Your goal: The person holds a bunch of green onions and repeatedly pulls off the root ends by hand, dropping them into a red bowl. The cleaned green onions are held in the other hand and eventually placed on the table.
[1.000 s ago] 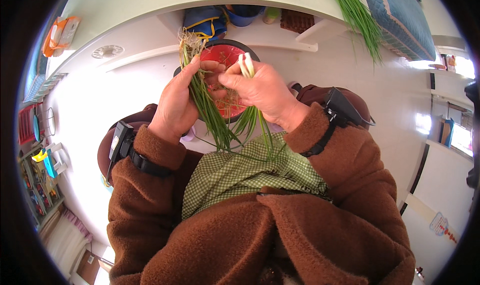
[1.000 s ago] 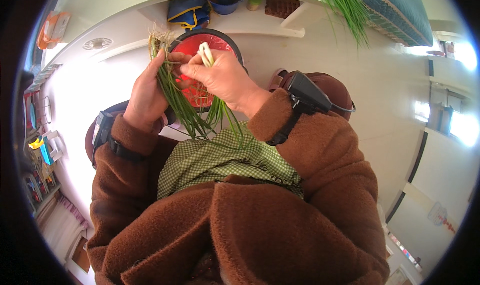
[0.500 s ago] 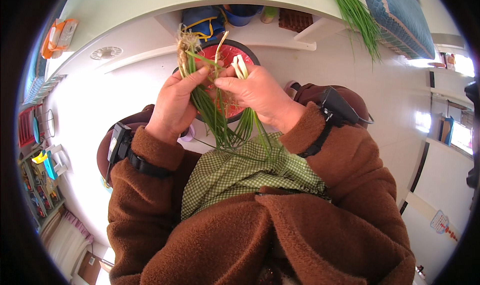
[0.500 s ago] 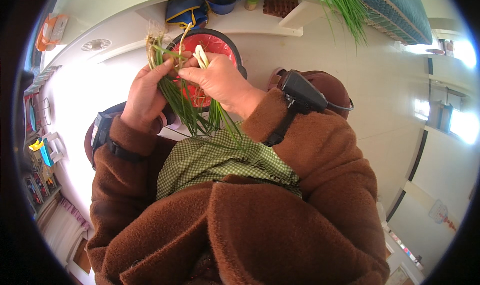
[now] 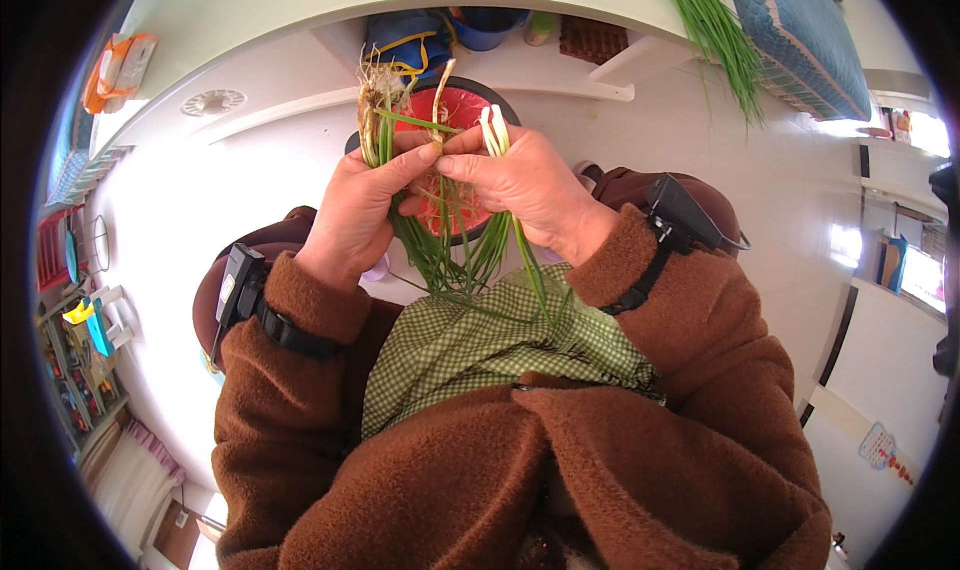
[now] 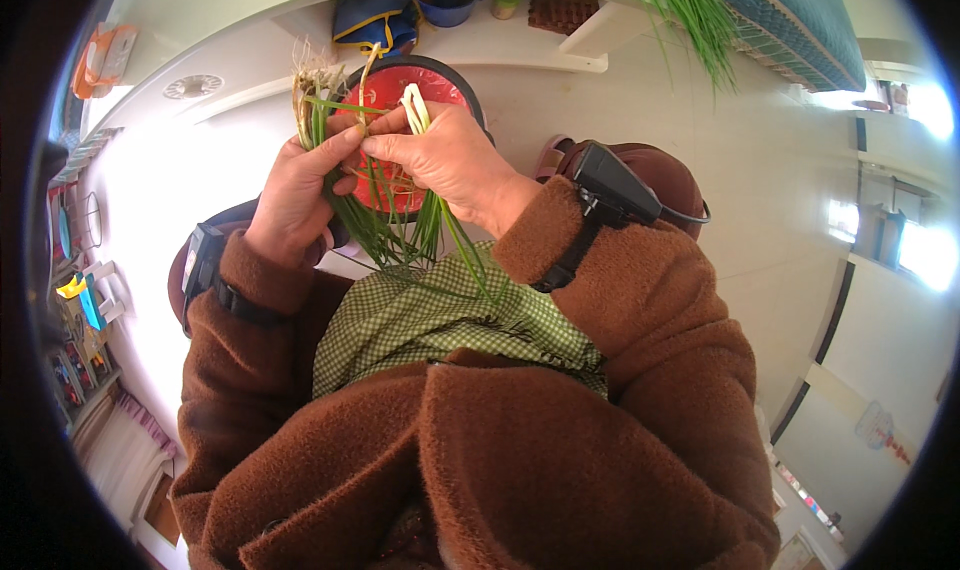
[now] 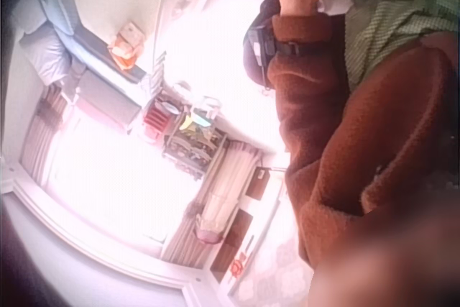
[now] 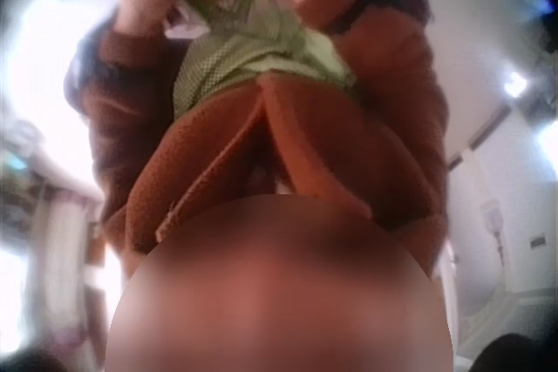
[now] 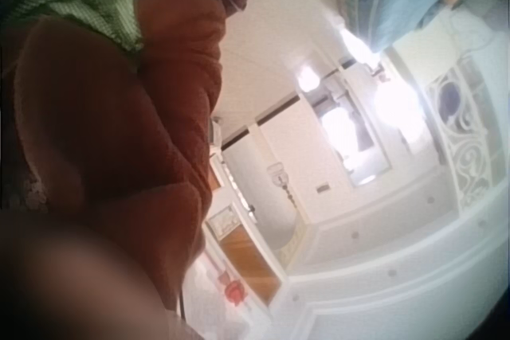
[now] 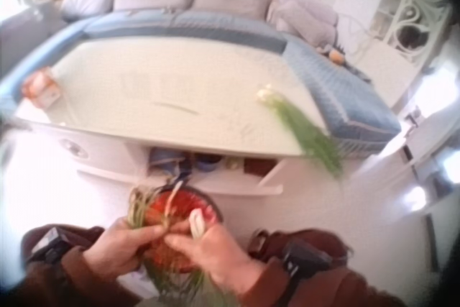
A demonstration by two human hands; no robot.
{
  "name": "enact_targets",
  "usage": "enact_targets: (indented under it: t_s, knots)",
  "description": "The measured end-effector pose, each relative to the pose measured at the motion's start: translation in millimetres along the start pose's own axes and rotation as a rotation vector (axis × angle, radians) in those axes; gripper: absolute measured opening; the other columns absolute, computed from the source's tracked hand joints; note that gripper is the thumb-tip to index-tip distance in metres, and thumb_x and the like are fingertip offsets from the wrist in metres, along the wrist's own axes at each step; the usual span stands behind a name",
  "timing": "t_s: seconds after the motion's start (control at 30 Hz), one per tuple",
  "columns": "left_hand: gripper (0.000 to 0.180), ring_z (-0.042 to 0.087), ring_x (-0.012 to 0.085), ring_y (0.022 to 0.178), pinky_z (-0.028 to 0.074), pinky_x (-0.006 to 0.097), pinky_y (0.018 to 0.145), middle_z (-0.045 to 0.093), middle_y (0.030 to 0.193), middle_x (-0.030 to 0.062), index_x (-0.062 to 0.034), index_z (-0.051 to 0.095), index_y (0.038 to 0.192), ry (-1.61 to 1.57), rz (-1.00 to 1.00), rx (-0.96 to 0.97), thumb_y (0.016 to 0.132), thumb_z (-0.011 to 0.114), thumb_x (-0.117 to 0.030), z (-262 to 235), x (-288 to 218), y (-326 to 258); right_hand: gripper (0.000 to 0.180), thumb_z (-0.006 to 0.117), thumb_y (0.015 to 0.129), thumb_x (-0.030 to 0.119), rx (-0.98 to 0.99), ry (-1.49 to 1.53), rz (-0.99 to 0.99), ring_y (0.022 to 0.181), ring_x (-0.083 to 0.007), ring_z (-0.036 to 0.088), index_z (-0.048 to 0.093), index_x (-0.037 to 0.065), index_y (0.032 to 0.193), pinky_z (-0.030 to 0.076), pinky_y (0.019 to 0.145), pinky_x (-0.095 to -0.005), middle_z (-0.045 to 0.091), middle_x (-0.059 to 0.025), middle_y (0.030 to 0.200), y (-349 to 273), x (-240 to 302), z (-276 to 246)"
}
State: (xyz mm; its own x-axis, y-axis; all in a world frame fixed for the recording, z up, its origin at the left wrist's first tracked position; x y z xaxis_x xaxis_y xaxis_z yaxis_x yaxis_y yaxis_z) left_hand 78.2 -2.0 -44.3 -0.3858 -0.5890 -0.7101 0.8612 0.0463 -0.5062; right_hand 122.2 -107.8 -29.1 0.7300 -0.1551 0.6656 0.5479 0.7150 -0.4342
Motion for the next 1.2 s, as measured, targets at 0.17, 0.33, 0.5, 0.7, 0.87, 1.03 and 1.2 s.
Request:
enact_targets:
  t_s: [0.17,0.33,0.5,0.7,0.87,1.03,1.2]
  knots:
    - [0.009,0.050,0.0072,0.067,0.037,0.021,0.052,0.058,0.079,0.0005,-0.0029,0.062,0.093,0.023,0.011,-0.001,0.089,0.064,-0.011,-6,-1,2,0.013,0.065,0.088,0.007,-0.024,-0.113,0.058,0.079,-0.0189,0.068,0.062,-0.004,0.093,0.057,0.068,-0.0286,0.067,-0.0133,0.089,-2,-3,-7]
    - [0.009,0.049,0.0087,0.065,0.036,0.021,0.051,0.058,0.078,0.0016,-0.0031,0.061,0.096,-0.030,0.062,-0.070,0.091,0.060,-0.011,-11,-10,0,0.011,0.065,0.087,0.006,-0.076,-0.174,0.144,0.080,-0.0176,0.068,0.063,-0.004,0.092,0.056,0.069,-0.0275,0.068,-0.0133,0.091,-2,-8,-14]
    - [0.011,0.049,0.0075,0.064,0.036,0.021,0.051,0.058,0.078,0.0012,-0.0035,0.060,0.098,-0.045,0.047,-0.082,0.092,0.061,-0.012,-9,-11,-2,0.010,0.065,0.087,0.005,-0.014,-0.065,0.108,0.082,-0.0166,0.067,0.063,-0.003,0.093,0.054,0.071,-0.0273,0.068,-0.0138,0.093,-5,-2,-4]
    - [0.012,0.044,0.0057,0.055,0.035,0.020,0.050,0.053,0.068,-0.0027,-0.0037,0.062,0.092,0.243,0.079,-0.030,0.090,0.065,-0.016,-2,-10,-2,0.011,0.066,0.086,0.005,-0.022,-0.090,0.114,0.080,-0.0155,0.066,0.064,-0.003,0.093,0.054,0.072,-0.0267,0.067,-0.0111,0.090,-4,-3,-3]
    - [0.013,0.043,0.0050,0.055,0.034,0.020,0.049,0.050,0.067,-0.0039,-0.0033,0.061,0.091,0.175,0.072,-0.104,0.091,0.064,-0.016,-13,-12,-1,0.011,0.067,0.085,0.006,-0.035,-0.146,0.152,0.072,-0.0105,0.062,0.064,-0.001,0.093,0.049,0.063,-0.0228,0.065,-0.0064,0.084,-4,-8,-9]
    - [0.014,0.042,0.0048,0.056,0.033,0.020,0.048,0.051,0.072,-0.0021,-0.0017,0.060,0.094,0.030,0.150,-0.148,0.093,0.060,-0.015,-26,-20,5,0.011,0.069,0.084,0.007,-0.045,-0.159,0.147,0.063,-0.0075,0.056,0.064,0.002,0.092,0.043,0.055,-0.0213,0.063,-0.0027,0.079,-3,-10,-12]
    - [0.016,0.040,0.0051,0.054,0.029,0.020,0.046,0.048,0.068,-0.0026,-0.0011,0.060,0.098,0.136,0.241,-0.270,0.095,0.057,-0.017,-37,-29,3,0.009,0.068,0.084,0.008,-0.019,-0.129,0.159,0.055,-0.0043,0.048,0.063,0.004,0.091,0.036,0.048,-0.0202,0.058,0.0014,0.073,-3,-10,-12]
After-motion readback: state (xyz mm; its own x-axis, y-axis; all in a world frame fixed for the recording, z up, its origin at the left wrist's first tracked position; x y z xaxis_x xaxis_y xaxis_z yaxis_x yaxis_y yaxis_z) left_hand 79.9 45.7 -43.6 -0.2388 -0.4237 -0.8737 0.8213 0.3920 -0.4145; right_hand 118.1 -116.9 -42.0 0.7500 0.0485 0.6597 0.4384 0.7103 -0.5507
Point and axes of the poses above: each hand's wrist, its own y-axis towards the middle knuckle, its own z-axis out of the palm, x = y × z, the point moved 9 cm from there along y, towards the middle knuckle
